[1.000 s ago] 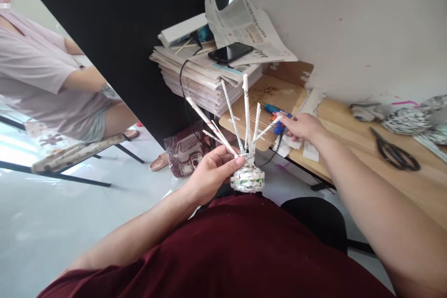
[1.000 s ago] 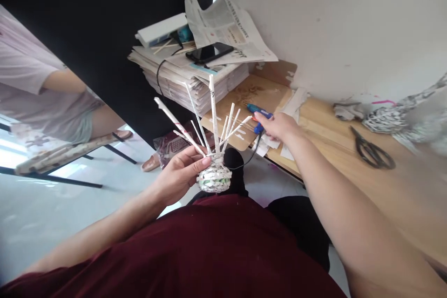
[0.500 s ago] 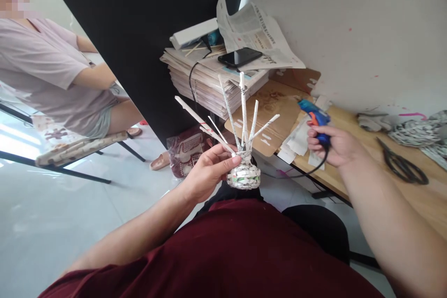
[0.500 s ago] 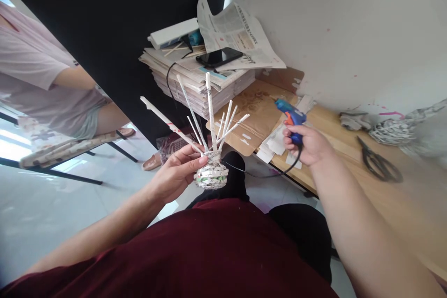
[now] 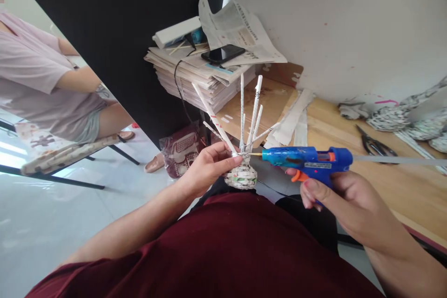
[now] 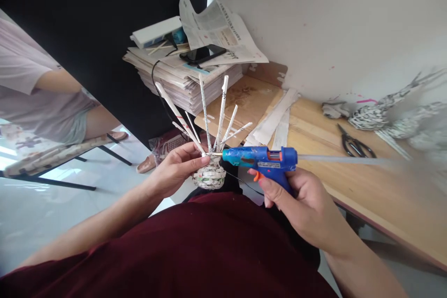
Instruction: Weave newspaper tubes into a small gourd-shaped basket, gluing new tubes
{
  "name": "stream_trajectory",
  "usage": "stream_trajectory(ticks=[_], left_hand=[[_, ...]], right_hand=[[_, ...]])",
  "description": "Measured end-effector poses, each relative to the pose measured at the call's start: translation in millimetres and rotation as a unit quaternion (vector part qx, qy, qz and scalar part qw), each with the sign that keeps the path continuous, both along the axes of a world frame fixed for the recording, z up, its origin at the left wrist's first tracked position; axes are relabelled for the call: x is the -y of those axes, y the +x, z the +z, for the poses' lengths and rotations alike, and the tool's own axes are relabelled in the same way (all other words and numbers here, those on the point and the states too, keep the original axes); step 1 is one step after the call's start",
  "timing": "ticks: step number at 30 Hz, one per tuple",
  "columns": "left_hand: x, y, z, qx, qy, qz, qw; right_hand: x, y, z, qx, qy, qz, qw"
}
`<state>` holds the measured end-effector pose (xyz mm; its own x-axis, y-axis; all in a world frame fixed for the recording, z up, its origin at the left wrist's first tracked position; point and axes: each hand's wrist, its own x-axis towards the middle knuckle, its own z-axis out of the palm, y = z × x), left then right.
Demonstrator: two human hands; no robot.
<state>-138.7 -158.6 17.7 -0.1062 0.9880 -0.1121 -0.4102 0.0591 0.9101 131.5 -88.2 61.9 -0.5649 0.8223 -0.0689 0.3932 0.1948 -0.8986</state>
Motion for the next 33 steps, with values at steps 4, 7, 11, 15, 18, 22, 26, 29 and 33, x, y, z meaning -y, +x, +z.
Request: stream_trajectory(ticks=[4, 7, 11, 15, 18, 22, 26, 29, 33], left_hand=[[-1.6, 2.7, 2.1, -0.014, 0.002, -0.010, 1.000], [-1.7, 3.5, 3.9, -0.025, 0.010, -0.016, 1.000], [-0.9, 4.0, 5.8, -0.040, 0.017, -0.025, 0.999], [-0.5, 4.3, 6.3, -0.047, 0.021, -0.031, 0.998], [0.2, 3.9, 6.5, -0.048, 0.021, -0.033, 0.998], [1.7, 2.6, 7.1, -0.062, 0.021, -0.033, 0.997], [2.4, 1.6, 7.9, -0.078, 0.020, -0.034, 0.996], [2.7, 0.7, 8.1, -0.108, 0.019, -0.033, 0.993], [3.5, -0.3, 7.4, -0.135, 0.020, -0.026, 0.990]], right_hand=[[8.5, -1.6, 6.2, 0.036, 0.063, -0.015, 0.997], [10.3, -2.6, 8.3, 0.043, 0.111, -0.011, 0.993], [10.4, -1.0, 7.0, 0.056, 0.161, -0.002, 0.985], [10.2, -1.2, 7.6, 0.071, 0.191, 0.014, 0.979], [9.8, -2.6, 9.4, 0.076, 0.203, 0.019, 0.976], [9.7, -3.0, 10.1, 0.082, 0.208, 0.018, 0.975], [9.8, -3.7, 11.1, 0.082, 0.217, 0.026, 0.972], [9.6, -4.9, 13.0, 0.078, 0.226, 0.036, 0.970], [9.6, -5.0, 14.8, 0.083, 0.236, 0.046, 0.967]])
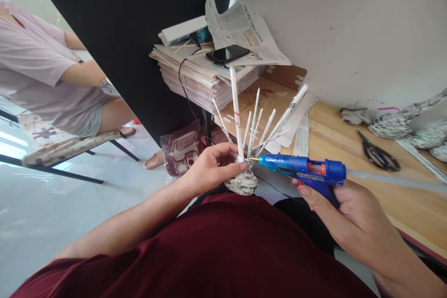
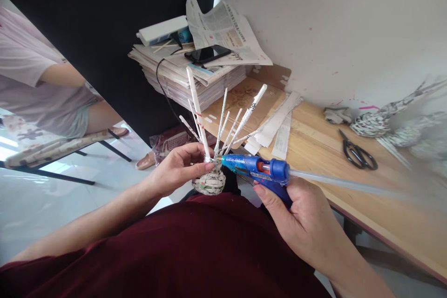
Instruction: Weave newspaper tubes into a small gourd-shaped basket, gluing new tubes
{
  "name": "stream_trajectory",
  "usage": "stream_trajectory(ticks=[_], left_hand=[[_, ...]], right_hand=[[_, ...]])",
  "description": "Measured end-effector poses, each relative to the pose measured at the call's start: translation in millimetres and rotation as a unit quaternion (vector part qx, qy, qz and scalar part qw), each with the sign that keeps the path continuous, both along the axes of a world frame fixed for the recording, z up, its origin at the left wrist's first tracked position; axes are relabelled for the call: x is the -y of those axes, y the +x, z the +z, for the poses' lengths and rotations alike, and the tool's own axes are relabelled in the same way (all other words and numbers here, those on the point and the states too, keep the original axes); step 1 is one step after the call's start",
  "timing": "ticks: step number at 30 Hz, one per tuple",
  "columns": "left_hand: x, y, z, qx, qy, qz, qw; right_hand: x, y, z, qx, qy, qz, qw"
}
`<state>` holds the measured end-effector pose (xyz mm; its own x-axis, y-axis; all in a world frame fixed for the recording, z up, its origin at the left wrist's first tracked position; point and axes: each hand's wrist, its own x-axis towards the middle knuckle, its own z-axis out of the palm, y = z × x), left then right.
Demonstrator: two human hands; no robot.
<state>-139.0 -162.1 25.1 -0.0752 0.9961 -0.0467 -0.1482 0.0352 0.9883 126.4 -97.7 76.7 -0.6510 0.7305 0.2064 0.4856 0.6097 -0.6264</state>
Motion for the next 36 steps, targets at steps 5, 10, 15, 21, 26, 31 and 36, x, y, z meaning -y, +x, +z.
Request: stream_trajectory(ticks=[5, 10, 15, 21, 26, 31, 36], left_hand=[[0.5, -0.5, -1.3, -0.010, 0.006, 0.007, 1.000], [0.4, -0.9, -2.9, -0.018, 0.010, 0.012, 1.000], [1.0, -0.9, -6.1, -0.024, 0.011, 0.017, 1.000], [1.8, -0.9, -7.6, -0.025, 0.011, 0.024, 0.999], [1.5, -1.5, -7.2, -0.030, 0.011, 0.025, 0.999], [1.4, -2.1, -7.7, -0.032, 0.013, 0.028, 0.999], [1.9, -3.4, -9.1, -0.028, 0.013, 0.023, 0.999]], right_hand=[[0.8, 1.7, -0.2, 0.020, 0.016, -0.004, 1.000], [0.4, 2.0, 0.5, 0.025, 0.021, -0.003, 0.999], [-1.3, 1.1, 4.2, 0.034, 0.026, 0.008, 0.999], [-3.7, 0.5, 5.2, 0.044, 0.036, 0.015, 0.998], [-4.5, 0.7, 4.6, 0.048, 0.044, 0.014, 0.998], [-4.8, -0.3, 4.7, 0.049, 0.053, 0.015, 0.997], [-5.2, -3.1, 6.2, 0.053, 0.039, 0.017, 0.998]])
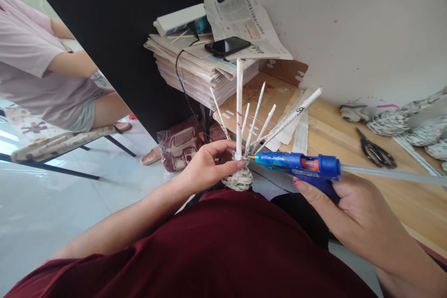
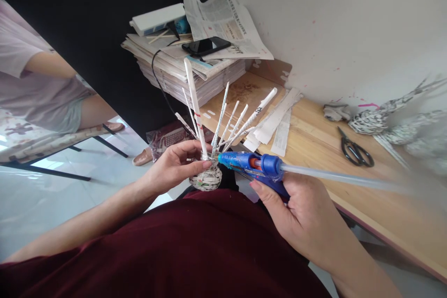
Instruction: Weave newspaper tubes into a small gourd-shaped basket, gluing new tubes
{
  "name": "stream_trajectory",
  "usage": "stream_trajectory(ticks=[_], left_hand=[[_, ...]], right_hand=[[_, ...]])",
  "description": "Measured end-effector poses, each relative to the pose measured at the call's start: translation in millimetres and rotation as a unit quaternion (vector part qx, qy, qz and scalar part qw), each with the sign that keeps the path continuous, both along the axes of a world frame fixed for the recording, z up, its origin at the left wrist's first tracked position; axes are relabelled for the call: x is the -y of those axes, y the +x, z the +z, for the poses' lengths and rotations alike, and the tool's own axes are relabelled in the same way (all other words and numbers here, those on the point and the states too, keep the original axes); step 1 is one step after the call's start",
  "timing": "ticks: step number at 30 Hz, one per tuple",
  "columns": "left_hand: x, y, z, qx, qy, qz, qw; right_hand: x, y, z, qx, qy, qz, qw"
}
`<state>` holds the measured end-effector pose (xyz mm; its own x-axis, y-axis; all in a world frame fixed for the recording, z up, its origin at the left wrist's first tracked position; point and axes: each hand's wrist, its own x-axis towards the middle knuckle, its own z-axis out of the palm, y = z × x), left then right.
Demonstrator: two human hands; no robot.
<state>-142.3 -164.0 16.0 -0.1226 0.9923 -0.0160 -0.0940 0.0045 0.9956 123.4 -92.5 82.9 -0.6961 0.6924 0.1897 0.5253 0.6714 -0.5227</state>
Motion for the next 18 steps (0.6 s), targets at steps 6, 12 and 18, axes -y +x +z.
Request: stream_trajectory(ticks=[6, 12, 18], left_hand=[[-0.6, -1.6, 1.2, 0.034, 0.005, 0.018, 0.999], [0.1, -12.2, 0.5, 0.084, 0.012, 0.056, 0.995], [2.4, -28.2, 5.6, 0.113, 0.041, 0.117, 0.986]], right_hand=[[-1.0, -0.6, -3.8, -0.036, -0.011, -0.028, 0.999], [-37.3, -19.3, -20.6, -0.273, -0.269, -0.114, 0.916], [-103.0, -55.9, -35.5, -0.384, -0.534, -0.212, 0.722]])
